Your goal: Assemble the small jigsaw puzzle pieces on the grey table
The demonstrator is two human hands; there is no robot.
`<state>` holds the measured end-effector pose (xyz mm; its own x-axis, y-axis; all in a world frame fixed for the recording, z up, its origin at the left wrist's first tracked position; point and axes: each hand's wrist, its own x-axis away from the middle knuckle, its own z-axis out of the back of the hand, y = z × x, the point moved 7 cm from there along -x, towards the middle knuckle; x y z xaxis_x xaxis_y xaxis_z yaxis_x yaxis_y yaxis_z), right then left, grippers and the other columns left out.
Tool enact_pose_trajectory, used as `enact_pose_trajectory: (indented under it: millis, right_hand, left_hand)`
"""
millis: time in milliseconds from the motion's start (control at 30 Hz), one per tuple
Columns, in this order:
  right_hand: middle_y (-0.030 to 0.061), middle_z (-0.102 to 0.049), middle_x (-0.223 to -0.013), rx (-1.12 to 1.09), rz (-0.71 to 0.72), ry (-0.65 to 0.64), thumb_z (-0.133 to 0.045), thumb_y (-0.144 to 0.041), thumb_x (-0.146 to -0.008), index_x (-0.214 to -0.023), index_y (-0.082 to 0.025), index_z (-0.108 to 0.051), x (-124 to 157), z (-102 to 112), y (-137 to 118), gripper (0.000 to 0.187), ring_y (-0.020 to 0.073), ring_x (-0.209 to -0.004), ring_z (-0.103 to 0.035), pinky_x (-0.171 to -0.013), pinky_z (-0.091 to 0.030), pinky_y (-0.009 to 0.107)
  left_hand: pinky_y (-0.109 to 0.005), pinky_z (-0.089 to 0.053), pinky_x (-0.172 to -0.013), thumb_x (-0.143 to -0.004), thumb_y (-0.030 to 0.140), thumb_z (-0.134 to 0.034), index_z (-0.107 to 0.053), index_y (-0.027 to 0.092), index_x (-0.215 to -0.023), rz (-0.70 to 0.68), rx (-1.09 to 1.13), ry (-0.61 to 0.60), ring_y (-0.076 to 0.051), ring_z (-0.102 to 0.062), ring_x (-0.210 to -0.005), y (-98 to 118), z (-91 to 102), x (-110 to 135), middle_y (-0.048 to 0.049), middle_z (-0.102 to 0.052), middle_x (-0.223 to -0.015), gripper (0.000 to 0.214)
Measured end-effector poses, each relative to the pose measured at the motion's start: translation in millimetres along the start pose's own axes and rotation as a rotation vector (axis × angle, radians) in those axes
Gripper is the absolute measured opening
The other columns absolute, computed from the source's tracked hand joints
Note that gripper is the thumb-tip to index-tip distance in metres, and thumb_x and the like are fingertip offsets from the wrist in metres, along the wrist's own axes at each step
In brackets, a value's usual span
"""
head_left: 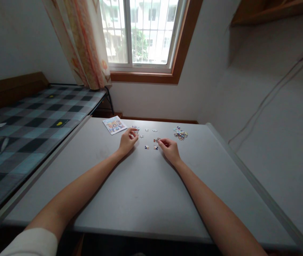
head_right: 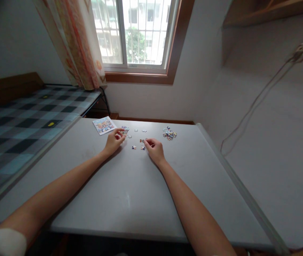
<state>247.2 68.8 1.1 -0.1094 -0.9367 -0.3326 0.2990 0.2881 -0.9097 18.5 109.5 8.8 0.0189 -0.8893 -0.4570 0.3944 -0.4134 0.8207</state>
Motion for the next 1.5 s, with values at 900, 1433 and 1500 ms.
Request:
enact_pose_trajectory:
  millis: [900,1433,1500]
  right_hand:
    - [0.0047,-0.068,-0.07,-0.028,0.082,-0.13,-0.063,-0.046,-0.077,-0.071,-0.016,-0.07,6,-11,-15,0.031,0.0146,-0.061,-0.058,-0.059,-0.046,0.027]
    - [0.0053,-0.068,-0.07,0.017,0.083,-0.181,-0.061,-0.045,-0.079,-0.074,-0.017,-0.072,6,-15,-7,0.031,0.0158,-0.064,-0.059,-0.061,-0.047,0.027]
    - [0.0054,-0.068,-0.07,0.018,0.089,-0.171,-0.061,-0.044,-0.08,-0.075,-0.016,-0.072,5,-14,-5,0.03,0.0155,-0.064,-0.059,-0.06,-0.046,0.027]
  left_hand:
    - [-0.03,-0.045,-0.074,-0.092,0.038,-0.058,-0.064,0.02,-0.111,-0.725,-0.44,-0.222,-0.012,-0.058,-0.068,58,-27.4,39,-0.0041,-0.064,-0.094,0.027]
    - [-0.025,-0.046,-0.07,-0.095,0.037,-0.053,-0.068,0.021,-0.104,-0.632,-0.31,-0.289,-0.01,-0.055,-0.065,51,-29.5,36,-0.0038,-0.062,-0.085,0.024]
    - [-0.024,-0.047,-0.069,-0.096,0.037,-0.052,-0.068,0.02,-0.105,-0.605,-0.282,-0.291,-0.01,-0.055,-0.064,50,-28.5,35,-0.0042,-0.062,-0.087,0.026]
